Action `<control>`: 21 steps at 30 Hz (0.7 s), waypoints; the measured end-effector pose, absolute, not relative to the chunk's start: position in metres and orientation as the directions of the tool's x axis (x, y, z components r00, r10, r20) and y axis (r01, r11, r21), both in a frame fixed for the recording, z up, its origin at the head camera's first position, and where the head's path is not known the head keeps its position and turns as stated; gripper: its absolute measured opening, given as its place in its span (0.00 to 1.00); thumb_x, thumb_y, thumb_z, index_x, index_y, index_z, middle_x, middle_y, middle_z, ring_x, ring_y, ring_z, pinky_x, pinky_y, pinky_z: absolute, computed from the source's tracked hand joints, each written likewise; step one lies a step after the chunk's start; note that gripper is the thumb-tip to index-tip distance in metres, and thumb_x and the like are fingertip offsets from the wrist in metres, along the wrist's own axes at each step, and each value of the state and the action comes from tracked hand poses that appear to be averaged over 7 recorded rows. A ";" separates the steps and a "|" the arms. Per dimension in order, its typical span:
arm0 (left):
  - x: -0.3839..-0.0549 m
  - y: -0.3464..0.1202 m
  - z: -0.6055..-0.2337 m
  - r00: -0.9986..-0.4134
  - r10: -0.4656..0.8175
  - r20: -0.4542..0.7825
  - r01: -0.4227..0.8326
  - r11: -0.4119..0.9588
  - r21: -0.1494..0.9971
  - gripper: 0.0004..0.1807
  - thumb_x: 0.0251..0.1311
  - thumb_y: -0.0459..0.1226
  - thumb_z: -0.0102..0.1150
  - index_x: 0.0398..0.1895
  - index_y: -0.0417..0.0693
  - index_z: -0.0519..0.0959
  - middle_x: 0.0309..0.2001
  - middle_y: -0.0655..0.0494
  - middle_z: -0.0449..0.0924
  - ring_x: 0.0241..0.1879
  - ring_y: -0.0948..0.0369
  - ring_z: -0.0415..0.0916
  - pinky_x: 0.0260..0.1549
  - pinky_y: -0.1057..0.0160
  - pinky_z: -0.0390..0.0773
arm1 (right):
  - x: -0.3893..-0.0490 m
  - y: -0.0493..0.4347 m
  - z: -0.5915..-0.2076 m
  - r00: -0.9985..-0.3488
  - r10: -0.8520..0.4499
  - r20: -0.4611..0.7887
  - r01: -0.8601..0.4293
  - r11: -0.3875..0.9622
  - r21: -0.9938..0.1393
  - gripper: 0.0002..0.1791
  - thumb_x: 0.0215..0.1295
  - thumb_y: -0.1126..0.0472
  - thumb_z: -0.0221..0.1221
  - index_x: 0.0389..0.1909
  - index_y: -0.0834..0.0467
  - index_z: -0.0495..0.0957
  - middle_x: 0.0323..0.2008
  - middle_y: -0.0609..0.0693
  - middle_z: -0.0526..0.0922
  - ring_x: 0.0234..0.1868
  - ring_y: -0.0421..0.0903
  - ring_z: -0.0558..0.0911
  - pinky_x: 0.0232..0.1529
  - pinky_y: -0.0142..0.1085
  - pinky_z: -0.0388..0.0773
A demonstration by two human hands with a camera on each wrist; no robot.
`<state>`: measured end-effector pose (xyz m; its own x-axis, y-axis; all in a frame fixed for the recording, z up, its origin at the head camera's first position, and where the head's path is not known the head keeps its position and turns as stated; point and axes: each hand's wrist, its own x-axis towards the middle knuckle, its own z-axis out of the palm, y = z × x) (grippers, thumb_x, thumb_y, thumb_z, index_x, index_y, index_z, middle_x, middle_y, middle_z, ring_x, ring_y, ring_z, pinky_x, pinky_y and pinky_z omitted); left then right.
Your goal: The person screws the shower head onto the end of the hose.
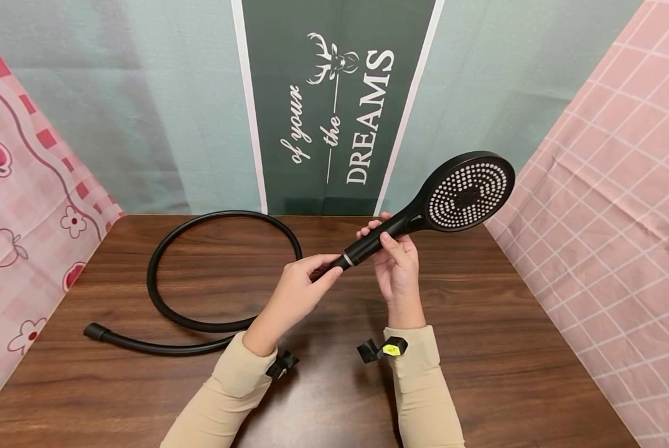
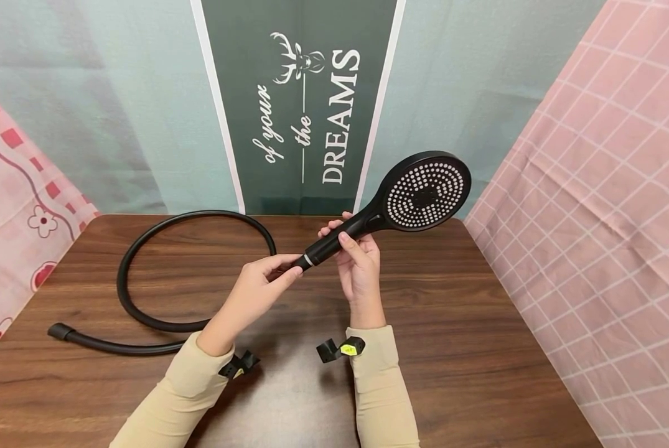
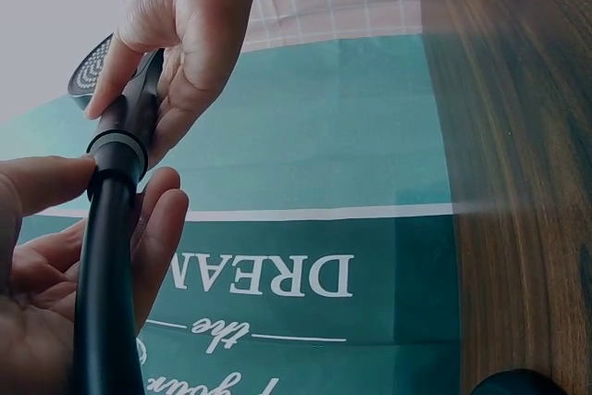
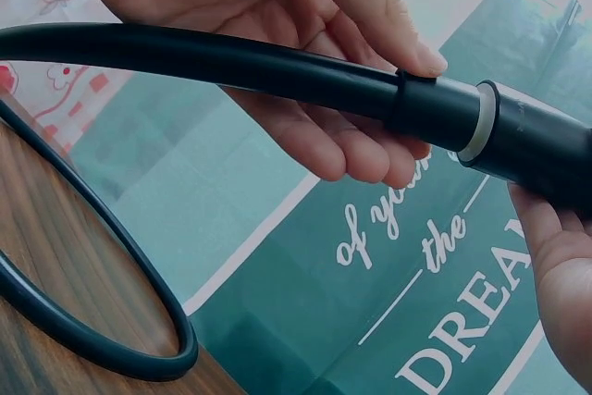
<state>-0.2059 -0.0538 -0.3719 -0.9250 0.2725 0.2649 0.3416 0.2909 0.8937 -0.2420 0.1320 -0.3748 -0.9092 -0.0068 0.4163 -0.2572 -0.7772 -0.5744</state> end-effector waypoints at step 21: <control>-0.206 -0.054 -0.370 -0.934 0.275 0.230 0.306 0.274 0.912 0.15 0.70 0.41 0.58 0.56 0.48 0.82 0.41 0.52 0.87 0.38 0.56 0.82 0.37 0.63 0.79 | -0.242 0.133 -0.375 -0.909 -0.016 0.417 -0.245 -0.789 -0.564 0.13 0.72 0.73 0.51 0.55 0.65 0.73 0.42 0.57 0.85 0.45 0.49 0.87 0.55 0.42 0.81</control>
